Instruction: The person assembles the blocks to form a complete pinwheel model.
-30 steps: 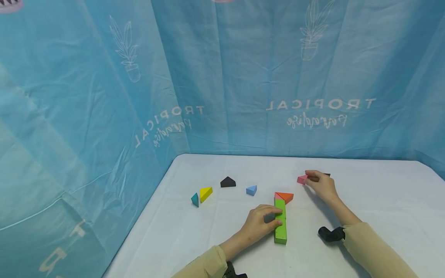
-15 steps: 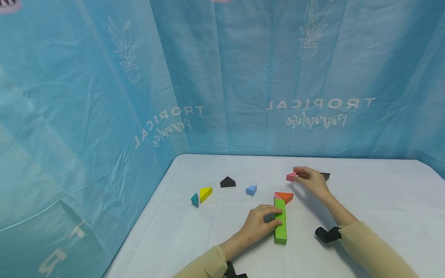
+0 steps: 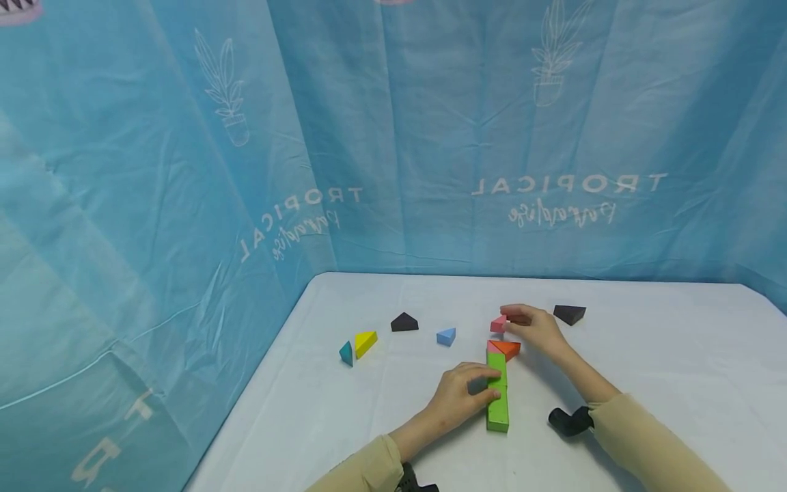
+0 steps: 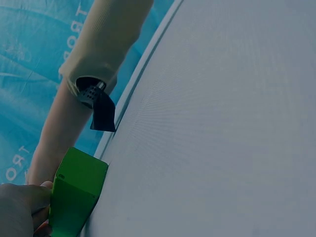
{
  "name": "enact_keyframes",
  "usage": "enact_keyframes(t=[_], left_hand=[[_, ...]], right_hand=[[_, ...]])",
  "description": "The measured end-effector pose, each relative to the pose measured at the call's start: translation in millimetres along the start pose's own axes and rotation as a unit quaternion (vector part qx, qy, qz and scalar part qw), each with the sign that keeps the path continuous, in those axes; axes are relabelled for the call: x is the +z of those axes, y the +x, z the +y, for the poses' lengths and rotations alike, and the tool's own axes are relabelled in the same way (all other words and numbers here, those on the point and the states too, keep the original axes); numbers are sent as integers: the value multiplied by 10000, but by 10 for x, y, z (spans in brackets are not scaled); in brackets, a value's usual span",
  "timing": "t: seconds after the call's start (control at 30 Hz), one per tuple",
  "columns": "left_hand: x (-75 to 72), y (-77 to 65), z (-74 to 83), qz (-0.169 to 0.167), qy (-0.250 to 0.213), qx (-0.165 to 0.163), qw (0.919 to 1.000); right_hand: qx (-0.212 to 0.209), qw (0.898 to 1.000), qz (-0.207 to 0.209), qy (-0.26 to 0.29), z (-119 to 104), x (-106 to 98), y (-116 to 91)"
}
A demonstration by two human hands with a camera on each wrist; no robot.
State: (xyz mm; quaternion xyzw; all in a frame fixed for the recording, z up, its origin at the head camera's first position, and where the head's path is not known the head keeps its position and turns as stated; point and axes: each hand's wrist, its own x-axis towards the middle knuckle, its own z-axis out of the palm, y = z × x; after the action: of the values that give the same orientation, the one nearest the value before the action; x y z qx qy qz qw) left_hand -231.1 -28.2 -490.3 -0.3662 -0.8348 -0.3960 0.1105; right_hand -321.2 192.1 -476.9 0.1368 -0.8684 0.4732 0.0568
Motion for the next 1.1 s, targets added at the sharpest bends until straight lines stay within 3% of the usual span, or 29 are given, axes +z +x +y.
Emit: enact_keyframes(t=[0.3,0.6,1.1], left_hand=[[4,-4,0,12,-15,76,10000],[-5,-5,6,43,-6,121,9999],[-7,-6,2,1,22,56,10000]], right_hand=[[172,9987,-474,-40,75,23,2],[365,9992,-138,-71,86,35,37],[647,9967,-429,245,19,96,14]])
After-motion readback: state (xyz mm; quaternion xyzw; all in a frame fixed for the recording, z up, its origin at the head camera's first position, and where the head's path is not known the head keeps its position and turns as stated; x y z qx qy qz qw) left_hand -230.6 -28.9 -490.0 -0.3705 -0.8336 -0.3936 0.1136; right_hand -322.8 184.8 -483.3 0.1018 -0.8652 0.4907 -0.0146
